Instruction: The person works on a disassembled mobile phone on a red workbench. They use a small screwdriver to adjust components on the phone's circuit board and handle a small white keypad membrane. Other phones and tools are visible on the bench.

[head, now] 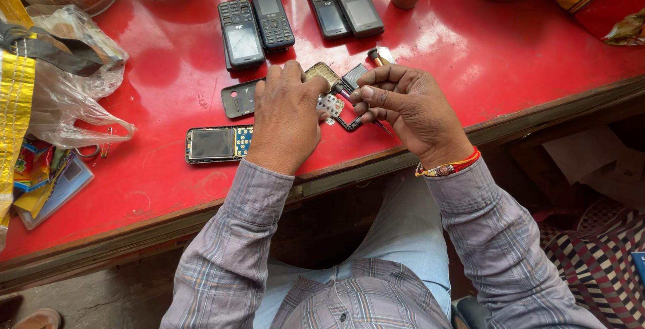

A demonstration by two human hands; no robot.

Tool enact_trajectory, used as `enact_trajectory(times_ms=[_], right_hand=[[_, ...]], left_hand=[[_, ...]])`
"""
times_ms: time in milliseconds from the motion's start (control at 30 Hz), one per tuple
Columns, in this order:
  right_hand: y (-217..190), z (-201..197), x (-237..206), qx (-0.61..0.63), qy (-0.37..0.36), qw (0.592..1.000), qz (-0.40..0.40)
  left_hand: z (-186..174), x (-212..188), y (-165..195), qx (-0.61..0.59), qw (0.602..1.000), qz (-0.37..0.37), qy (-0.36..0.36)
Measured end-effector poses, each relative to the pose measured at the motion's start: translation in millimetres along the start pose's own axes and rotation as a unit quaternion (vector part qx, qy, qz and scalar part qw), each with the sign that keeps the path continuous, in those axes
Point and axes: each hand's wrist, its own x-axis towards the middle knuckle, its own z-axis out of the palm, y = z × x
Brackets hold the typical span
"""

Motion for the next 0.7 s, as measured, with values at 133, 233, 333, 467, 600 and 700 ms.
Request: enact_trajectory(times_ms=[133, 233, 333, 467, 600, 700], right_hand=[[1.7, 1.7, -1.4, 0.006, 0.001, 1.0, -0.002], [3.3, 2.5, -1.8, 0.009, 0.003, 1.0, -0.006], [4.5, 2.6, -2.6, 0.015, 0.004, 1.0, -0.012], [6.8, 4.2, -2.7, 0.004, 0.008, 1.0, -0.017], [7.4, 4.2, -4.1, 0.006, 0.011, 1.0, -0.014], [6.5, 4.5, -5.1, -0.003, 0.019, 1.0, -0.013]], left_hand=[[-2.8, 0.3, -4.0, 0.028, 0.999, 0.03, -0.015], [-3.9, 1.9, -5.4, 0.03, 0.998, 0.027, -0.039], [-5.0, 5.6, -6.9, 0.036, 0.997, 0.029, -0.068], [-8.3, 9.6, -9.1, 0.021, 0.995, 0.02, -0.09], [-9.2, 11.8, -7.8, 0.011, 0.992, 0.002, -0.128], [-10.4, 12.3, -9.2, 0.004, 0.991, -0.001, -0.131]])
